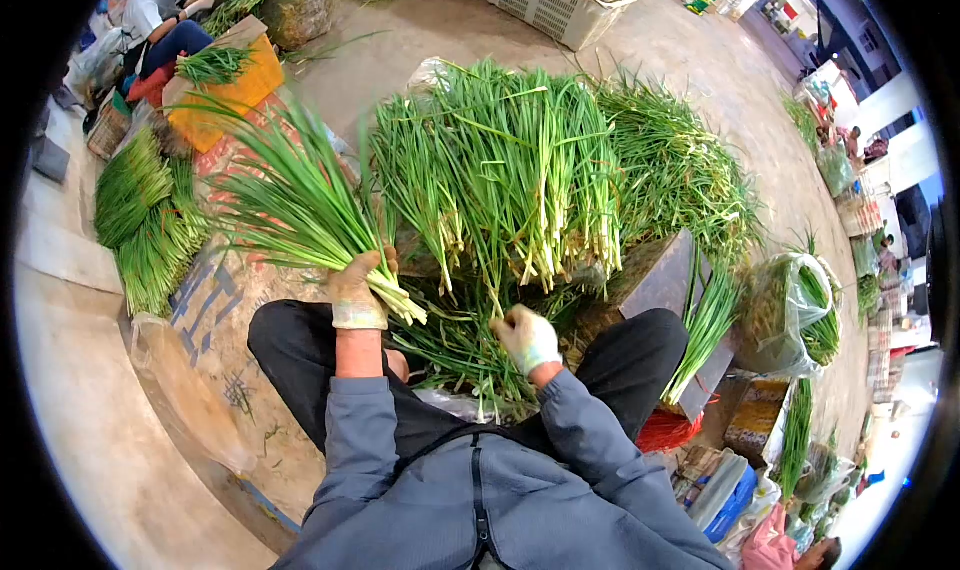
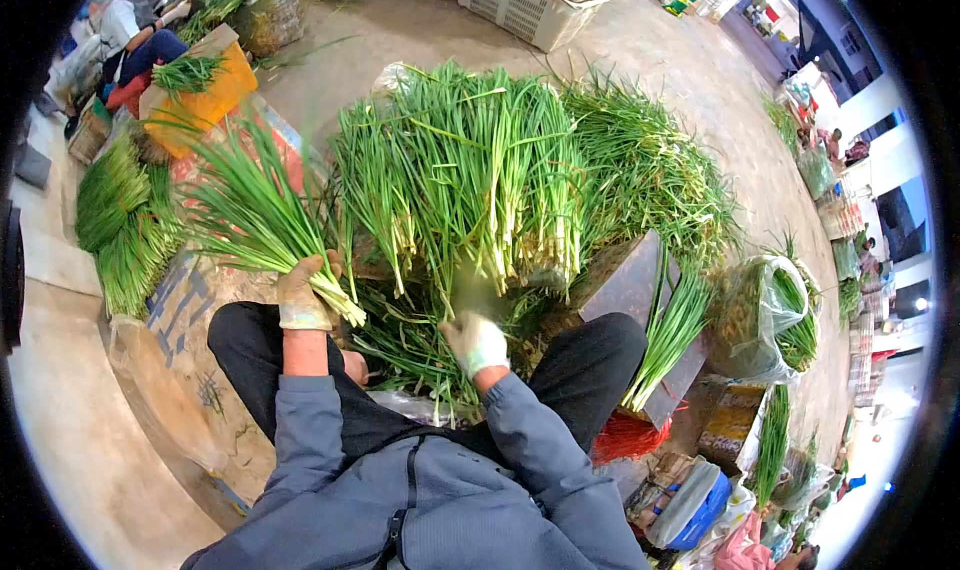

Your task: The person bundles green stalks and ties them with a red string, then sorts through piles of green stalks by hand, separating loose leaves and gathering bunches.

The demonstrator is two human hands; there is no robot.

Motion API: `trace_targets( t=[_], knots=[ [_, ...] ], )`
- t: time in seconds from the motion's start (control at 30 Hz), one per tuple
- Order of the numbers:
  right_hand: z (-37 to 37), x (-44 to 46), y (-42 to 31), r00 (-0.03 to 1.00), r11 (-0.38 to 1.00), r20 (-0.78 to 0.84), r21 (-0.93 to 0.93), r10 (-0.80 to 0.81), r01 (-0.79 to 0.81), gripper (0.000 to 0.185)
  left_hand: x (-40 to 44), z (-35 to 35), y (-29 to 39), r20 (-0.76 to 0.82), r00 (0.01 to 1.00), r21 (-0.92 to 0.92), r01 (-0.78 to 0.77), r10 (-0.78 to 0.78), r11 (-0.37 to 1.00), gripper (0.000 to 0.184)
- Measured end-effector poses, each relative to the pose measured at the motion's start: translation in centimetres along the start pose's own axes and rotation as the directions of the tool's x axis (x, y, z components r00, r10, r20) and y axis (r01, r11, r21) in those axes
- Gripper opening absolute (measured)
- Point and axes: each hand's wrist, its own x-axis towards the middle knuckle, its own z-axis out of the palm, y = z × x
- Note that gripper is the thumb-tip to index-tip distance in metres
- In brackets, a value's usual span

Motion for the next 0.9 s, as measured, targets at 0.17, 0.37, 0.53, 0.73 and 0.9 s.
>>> trace_targets(
  t=[0.17, 0.37, 0.53, 0.73, 0.9],
  knots=[
    [2.7, 4.6, 1.9, 0.995, 0.994, -0.065, -0.076, -0.081, 0.076, 0.035, -0.2, 0.8, -0.9, -0.014, 0.991, -0.08, 0.131, -0.132, 0.988, 0.032],
    [-1.2, 0.0, 1.1, 0.976, 0.893, 0.207, 0.449, -0.071, -0.03, 0.035, 0.5, -0.2, -4.2, 0.213, 0.971, 0.098, 0.091, -0.11, 0.991, 0.042],
    [0.9, -5.2, 0.9, 0.756, 0.925, 0.539, 0.137, -0.371, 0.356, 0.031, -0.4, 0.3, -3.9, 0.195, 0.971, 0.07, 0.13, -0.142, 0.989, 0.032],
    [0.1, 0.1, 2.4, 0.947, 0.983, 0.32, -0.165, -0.022, 0.079, 0.054, 0.1, -0.2, -3.5, 0.309, 0.941, -0.062, 0.162, -0.135, 0.985, 0.044],
    [2.1, 3.8, 1.0, 0.917, 0.809, 0.399, 0.539, -0.001, -0.234, 0.031, -0.2, 0.8, -4.4, 0.24, 0.956, 0.023, 0.17, -0.171, 0.985, 0.042]
  ],
)
